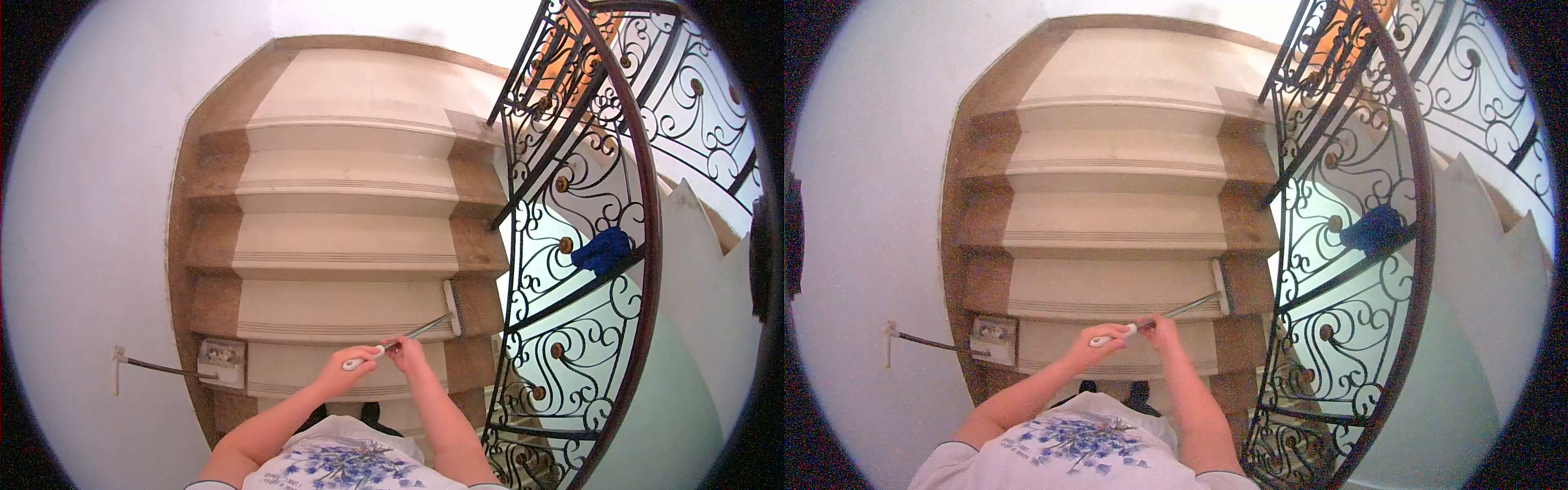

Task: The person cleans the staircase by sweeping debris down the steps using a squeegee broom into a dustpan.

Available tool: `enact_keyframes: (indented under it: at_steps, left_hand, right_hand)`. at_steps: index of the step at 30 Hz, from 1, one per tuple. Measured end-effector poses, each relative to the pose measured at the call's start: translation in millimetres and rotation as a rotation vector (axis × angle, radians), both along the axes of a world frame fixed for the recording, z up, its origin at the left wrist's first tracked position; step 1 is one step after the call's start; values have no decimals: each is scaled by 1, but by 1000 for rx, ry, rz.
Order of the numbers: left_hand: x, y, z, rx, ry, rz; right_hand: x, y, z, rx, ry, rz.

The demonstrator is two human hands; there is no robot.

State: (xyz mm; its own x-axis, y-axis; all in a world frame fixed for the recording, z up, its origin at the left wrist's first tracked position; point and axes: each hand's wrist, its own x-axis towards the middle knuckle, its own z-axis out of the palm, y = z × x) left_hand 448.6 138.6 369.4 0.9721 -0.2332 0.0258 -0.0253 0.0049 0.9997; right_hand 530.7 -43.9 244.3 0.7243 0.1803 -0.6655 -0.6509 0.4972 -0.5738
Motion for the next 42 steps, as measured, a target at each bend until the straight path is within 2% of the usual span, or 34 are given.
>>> enact_keyframes:
  at_steps: [3,9,15,17,18,22,28,34,36,38,39,42]
  left_hand:
    - [-6,19,12,-31,87,14]
    - [-21,57,23,15,95,52]
    - [-36,95,47,161,77,50]
    - [-43,105,59,112,184,107]
    - [-44,113,51,93,156,117]
    - [-52,132,75,99,193,130]
    - [-65,163,83,141,81,141]
    - [-76,173,111,117,205,179]
    - [-76,175,115,94,127,138]
    - [-75,175,114,21,128,105]
    - [-74,174,114,-50,131,71]
    - [-68,167,110,-3,28,-1]
  right_hand:
    - [-6,25,19,7,16,-25]
    - [-14,63,5,49,-19,62]
    - [-27,105,24,88,-16,128]
    - [-29,120,34,77,-33,164]
    - [-31,126,36,82,-14,156]
    - [-36,156,35,94,31,157]
    - [-48,188,44,135,19,172]
    - [-56,203,55,206,8,189]
    - [-60,203,66,227,3,188]
    - [-64,199,80,246,50,62]
    - [-64,194,81,243,51,61]
    - [-66,172,80,201,-68,125]
